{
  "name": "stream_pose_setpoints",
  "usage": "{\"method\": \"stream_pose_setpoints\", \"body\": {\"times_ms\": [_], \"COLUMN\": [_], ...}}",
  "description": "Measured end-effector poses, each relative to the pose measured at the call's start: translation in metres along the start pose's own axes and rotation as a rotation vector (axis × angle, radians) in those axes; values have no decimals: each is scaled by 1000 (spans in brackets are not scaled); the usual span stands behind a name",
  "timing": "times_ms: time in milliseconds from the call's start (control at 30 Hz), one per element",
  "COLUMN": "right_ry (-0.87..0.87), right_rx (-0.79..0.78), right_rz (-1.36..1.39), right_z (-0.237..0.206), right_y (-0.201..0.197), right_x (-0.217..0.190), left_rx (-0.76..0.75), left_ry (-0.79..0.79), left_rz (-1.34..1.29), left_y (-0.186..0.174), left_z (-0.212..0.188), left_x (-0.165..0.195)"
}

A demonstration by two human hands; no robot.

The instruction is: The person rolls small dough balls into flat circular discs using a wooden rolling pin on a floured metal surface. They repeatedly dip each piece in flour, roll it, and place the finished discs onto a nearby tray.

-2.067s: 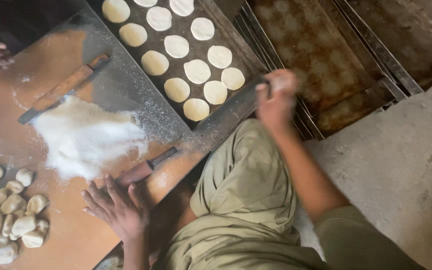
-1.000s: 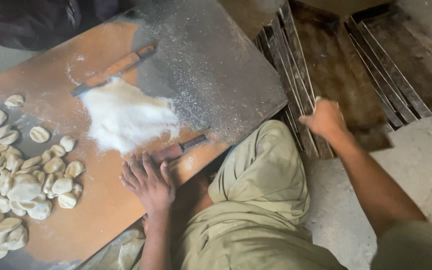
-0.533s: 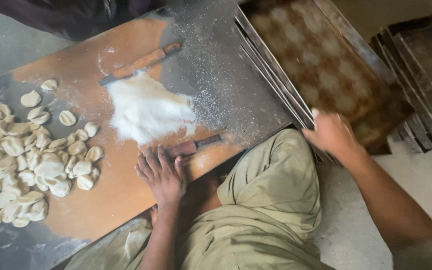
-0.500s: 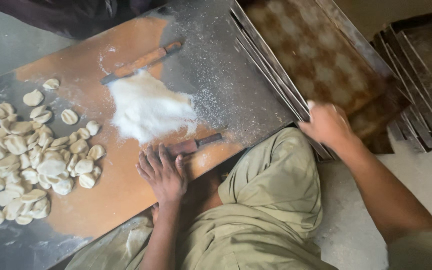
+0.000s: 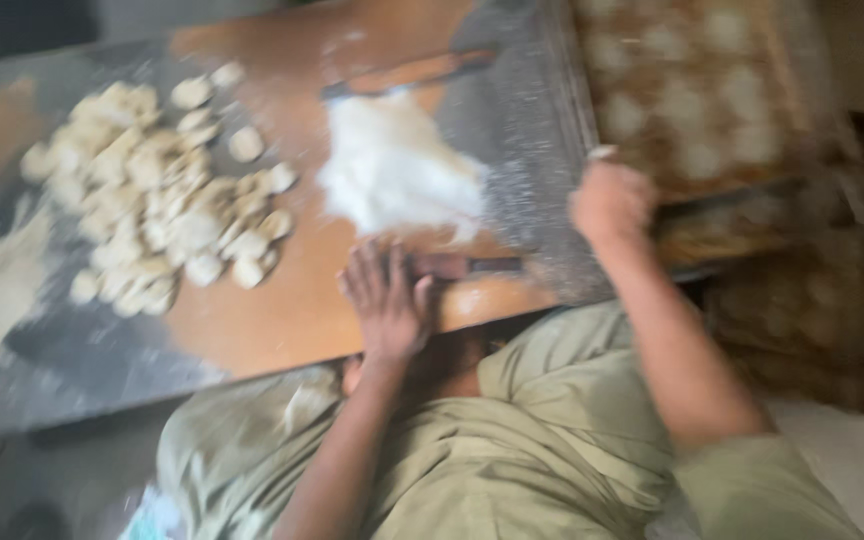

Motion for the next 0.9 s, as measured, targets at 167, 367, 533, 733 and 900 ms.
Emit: {"method": "stream_pose_setpoints", "body": {"times_ms": [167,367,533,733,900], "right_ry": [-33,-419,-627,-727,-642], "right_rx": [-8,476,47,-150,-64], "right_rz": [-118,41,315,147,280], "right_z": [-4,-56,-124,-95,-83], "right_y": [11,-10,34,52,49], "right_x": [-1,-26,-106,-172,-169], "left_rx": [-15,307,162,300,217], "left_ry": [-10,-143,-669,-561,-585], "left_rz": [-10,-49,156,99,-10], "left_y": [-1,-55,-85,-98,-94], "left_z": [-3,12,23,19,7], "left_x": [-11,-107,-234,-234,-243]}}
Point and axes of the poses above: each hand's wrist, its own z-axis towards the middle knuckle, its own y-axis out of the palm, x = y × z, the point moved 4 cm from there along z, towards the middle knuckle, and after that the axes turned 4 degrees about z, right-handed, at the moved point
